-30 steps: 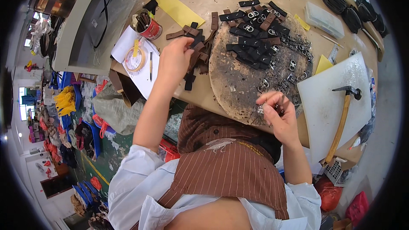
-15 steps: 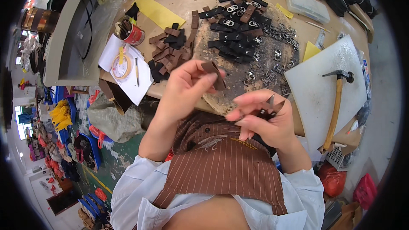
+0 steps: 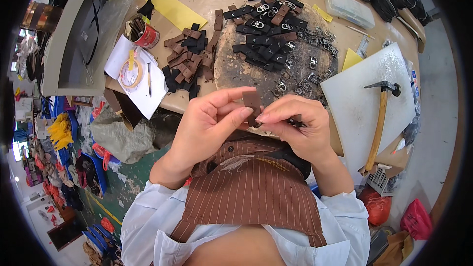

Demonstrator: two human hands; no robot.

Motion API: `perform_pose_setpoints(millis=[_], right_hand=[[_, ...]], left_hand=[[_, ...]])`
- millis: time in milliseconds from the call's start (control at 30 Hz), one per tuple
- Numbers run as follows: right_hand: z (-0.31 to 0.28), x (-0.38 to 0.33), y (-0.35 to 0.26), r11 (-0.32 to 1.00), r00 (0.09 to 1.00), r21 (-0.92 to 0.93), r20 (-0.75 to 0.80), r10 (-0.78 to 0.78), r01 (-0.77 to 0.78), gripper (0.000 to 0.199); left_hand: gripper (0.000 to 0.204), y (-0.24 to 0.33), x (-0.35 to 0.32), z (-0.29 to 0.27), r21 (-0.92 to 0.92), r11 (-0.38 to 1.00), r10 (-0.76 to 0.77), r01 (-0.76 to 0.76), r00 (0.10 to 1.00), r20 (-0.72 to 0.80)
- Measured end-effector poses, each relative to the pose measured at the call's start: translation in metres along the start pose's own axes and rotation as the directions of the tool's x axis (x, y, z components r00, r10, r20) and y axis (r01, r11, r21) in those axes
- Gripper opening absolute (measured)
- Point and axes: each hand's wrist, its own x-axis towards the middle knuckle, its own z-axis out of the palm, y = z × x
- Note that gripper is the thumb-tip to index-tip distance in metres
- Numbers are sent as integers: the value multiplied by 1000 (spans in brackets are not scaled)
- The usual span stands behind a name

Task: The person assembles small keychains by attaching metal clasps to short black leather straps. They repeatedly pick up a strap and a clasp, thread the strap through the clasp, and place the finished unit on the table. The process is repetitive and performed one at a time.

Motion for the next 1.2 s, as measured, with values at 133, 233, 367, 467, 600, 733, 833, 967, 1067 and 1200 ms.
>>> perform_pose_setpoints(millis=[133,233,367,467,600,733,833,967,1067,1200], right_hand=[[3,3,4,995,993,-4,-53,102,-102,15],[9,2,5,984,978,7,-106,180,-181,14],[4,1,12,991,996,-101,-8,83,-84,14],[4,1,11,990,998,-126,7,60,-59,15],[6,-1,8,989,993,-91,-9,117,-117,16],[5,-4,10,983,983,9,-28,182,-182,19],[7,-5,11,940,945,146,-64,320,-308,25],[10,-2,12,891,900,174,-47,433,-419,32],[14,-1,27,960,957,-49,-116,267,-274,25],[12,-4,25,690,873,619,-14,487,-375,16]], left_hand=[[30,4,-9,5,221,974,57,-42,997,-59],[29,-6,-8,9,71,994,93,-84,986,-139],[25,-15,-9,9,-96,994,40,-52,992,-123],[25,-20,-11,10,-107,994,12,-22,996,-89],[26,-26,-14,8,-43,999,-12,9,997,-74],[28,-27,-12,13,-15,986,163,-164,986,-38],[38,-29,-9,7,324,869,377,-374,924,58],[51,-33,-1,-1,601,618,502,-507,843,194],[46,-27,6,4,412,891,227,-190,973,-40],[19,-47,11,3,-164,972,146,-168,979,-140]])
